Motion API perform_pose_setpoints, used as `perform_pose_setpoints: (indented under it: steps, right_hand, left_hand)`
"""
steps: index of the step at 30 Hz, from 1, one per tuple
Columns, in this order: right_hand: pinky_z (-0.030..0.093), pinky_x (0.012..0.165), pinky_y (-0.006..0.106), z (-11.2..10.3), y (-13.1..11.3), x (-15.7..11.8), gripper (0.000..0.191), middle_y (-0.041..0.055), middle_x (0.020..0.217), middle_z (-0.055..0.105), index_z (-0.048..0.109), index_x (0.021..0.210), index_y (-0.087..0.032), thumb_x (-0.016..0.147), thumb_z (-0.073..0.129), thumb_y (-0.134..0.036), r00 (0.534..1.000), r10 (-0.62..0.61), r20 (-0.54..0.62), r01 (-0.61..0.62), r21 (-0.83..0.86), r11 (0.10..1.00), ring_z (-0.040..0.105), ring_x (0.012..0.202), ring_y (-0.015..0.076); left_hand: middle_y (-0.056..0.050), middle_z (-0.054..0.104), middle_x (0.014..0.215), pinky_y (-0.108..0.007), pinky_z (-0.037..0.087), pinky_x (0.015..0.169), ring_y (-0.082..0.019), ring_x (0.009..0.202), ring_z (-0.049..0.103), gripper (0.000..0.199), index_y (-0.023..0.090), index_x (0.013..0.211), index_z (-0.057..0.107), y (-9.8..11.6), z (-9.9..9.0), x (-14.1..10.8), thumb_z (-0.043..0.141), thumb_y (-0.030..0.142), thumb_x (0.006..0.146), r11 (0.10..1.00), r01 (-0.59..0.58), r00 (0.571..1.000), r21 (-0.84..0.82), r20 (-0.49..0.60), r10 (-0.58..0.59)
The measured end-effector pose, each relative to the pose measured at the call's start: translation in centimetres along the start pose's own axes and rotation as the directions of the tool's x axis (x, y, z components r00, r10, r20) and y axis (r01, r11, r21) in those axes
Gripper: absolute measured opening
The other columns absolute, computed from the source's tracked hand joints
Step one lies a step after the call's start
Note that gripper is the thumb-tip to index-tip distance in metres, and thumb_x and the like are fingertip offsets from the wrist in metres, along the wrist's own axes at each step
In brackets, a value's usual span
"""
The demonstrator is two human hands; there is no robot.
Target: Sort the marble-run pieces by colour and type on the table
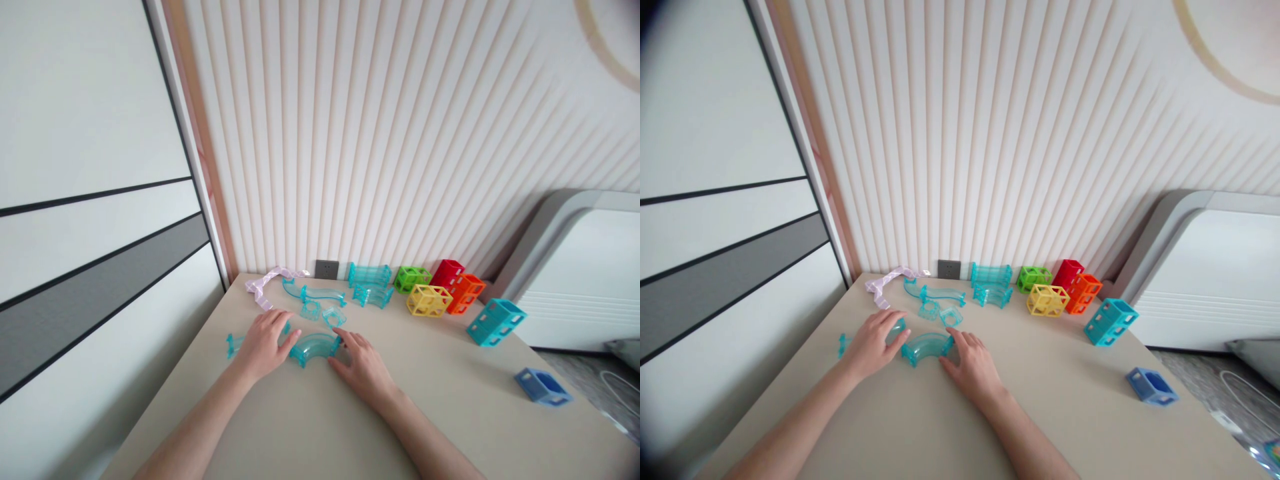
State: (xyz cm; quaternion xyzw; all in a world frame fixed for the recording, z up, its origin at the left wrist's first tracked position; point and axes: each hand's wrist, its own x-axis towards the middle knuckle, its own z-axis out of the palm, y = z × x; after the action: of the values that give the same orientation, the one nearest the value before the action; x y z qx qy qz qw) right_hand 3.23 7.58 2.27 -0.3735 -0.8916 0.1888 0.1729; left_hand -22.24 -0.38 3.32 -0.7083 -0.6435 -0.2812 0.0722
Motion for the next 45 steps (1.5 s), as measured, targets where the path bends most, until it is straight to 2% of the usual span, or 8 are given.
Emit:
perform_pose_setpoints:
  steps: [3,5,13,17,22,30,38,45]
  right_hand:
    - [0.050,0.098,0.038,0.1,0.1,0.0,0.053,0.0105,0.120,0.070,0.053,0.139,-0.021,0.089,0.067,-0.031,1.000,-0.001,-0.006,0.001,0.000,1.000,0.066,0.109,0.0253]
    - [0.050,0.097,0.037,0.2,0.1,0.1,0.053,0.0101,0.118,0.071,0.054,0.139,-0.022,0.088,0.068,-0.031,1.000,0.000,-0.014,0.000,-0.001,1.000,0.067,0.108,0.0251]
    - [0.051,0.095,0.037,0.4,0.3,0.0,0.053,0.0098,0.119,0.071,0.055,0.138,-0.024,0.087,0.069,-0.029,0.999,-0.012,-0.037,0.013,0.002,1.000,0.068,0.107,0.0254]
    - [0.052,0.094,0.037,0.5,0.4,0.0,0.053,0.0092,0.118,0.071,0.055,0.138,-0.026,0.088,0.068,-0.031,0.999,-0.016,-0.048,0.017,0.010,1.000,0.068,0.106,0.0255]
    - [0.052,0.093,0.037,0.4,0.3,0.1,0.052,0.0092,0.116,0.072,0.056,0.138,-0.026,0.088,0.068,-0.032,0.999,-0.013,-0.051,0.013,0.000,1.000,0.068,0.105,0.0253]
    - [0.052,0.094,0.037,0.3,0.2,0.1,0.053,0.0105,0.115,0.072,0.055,0.138,-0.021,0.088,0.069,-0.033,0.999,-0.013,-0.030,0.013,-0.008,1.000,0.068,0.106,0.0255]
    - [0.051,0.094,0.038,0.3,0.2,0.0,0.049,0.0095,0.113,0.072,0.056,0.137,-0.024,0.092,0.064,-0.041,0.998,-0.024,-0.049,0.025,0.004,1.000,0.068,0.104,0.0256]
    - [0.051,0.094,0.038,0.2,0.1,0.0,0.048,0.0088,0.114,0.072,0.056,0.136,-0.024,0.092,0.065,-0.039,0.999,-0.022,-0.045,0.022,0.004,1.000,0.068,0.104,0.0253]
  left_hand:
    - [-0.011,0.069,0.116,-0.046,0.050,0.098,-0.029,0.110,0.064,0.040,0.019,0.124,0.059,1.2,0.0,-0.2,0.055,0.046,0.095,0.993,-0.104,0.991,-0.063,0.082,0.109]
    - [-0.010,0.068,0.118,-0.047,0.049,0.101,-0.029,0.111,0.063,0.043,0.021,0.127,0.058,1.9,0.4,-0.5,0.058,0.046,0.093,0.987,-0.130,0.981,-0.097,0.134,0.143]
    - [-0.008,0.062,0.127,-0.040,0.051,0.104,-0.025,0.118,0.061,0.049,0.025,0.136,0.051,2.7,2.4,-1.1,0.059,0.022,0.088,0.981,0.003,0.971,-0.192,0.235,0.043]
    - [-0.008,0.062,0.129,-0.041,0.050,0.106,-0.026,0.121,0.060,0.055,0.026,0.137,0.048,2.7,2.8,-1.2,0.063,0.023,0.085,0.975,0.069,0.968,-0.213,0.251,-0.014]
    - [-0.010,0.065,0.125,-0.041,0.052,0.103,-0.027,0.118,0.063,0.053,0.022,0.135,0.050,3.0,3.3,-1.2,0.060,0.016,0.083,0.975,0.135,0.961,-0.177,0.261,-0.086]
    - [-0.010,0.066,0.125,-0.041,0.051,0.104,-0.026,0.119,0.063,0.050,0.021,0.132,0.053,2.8,3.8,-1.3,0.059,0.014,0.083,0.970,0.156,0.965,-0.186,0.240,-0.109]
    - [-0.010,0.066,0.124,-0.042,0.050,0.105,-0.026,0.119,0.062,0.050,0.022,0.132,0.054,2.7,3.7,-1.3,0.059,0.013,0.083,0.967,0.159,0.964,-0.200,0.244,-0.108]
    - [-0.009,0.066,0.124,-0.041,0.050,0.104,-0.025,0.118,0.063,0.050,0.024,0.132,0.053,2.8,3.6,-1.3,0.060,0.014,0.083,0.969,0.152,0.967,-0.194,0.232,-0.105]
